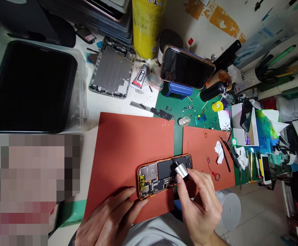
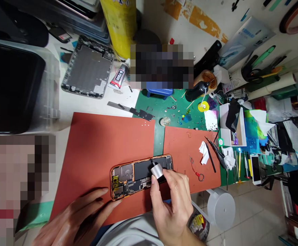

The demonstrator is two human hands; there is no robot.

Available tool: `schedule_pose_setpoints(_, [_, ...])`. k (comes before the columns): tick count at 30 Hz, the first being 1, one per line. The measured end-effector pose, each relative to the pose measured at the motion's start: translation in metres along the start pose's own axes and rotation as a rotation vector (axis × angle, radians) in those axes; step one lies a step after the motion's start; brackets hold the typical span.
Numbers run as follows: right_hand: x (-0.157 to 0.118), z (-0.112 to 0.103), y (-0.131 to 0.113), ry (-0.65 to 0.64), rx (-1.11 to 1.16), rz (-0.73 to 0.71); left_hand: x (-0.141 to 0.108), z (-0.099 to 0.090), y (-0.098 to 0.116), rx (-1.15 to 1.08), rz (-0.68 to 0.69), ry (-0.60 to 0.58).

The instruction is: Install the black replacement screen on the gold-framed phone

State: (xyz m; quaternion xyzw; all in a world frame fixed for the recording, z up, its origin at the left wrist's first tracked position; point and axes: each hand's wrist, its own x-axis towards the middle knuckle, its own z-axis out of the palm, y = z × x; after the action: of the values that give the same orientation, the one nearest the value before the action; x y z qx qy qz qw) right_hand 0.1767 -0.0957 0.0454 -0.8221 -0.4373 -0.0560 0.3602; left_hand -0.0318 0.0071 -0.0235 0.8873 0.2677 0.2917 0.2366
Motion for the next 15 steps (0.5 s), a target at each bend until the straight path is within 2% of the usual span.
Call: schedule_pose_setpoints(15, [0.0012, -0.0004, 0.0029, 0.012, -0.033, -0.002, -0.0045, 0.0006, 0.0014, -0.057, -0.109, 0.004])
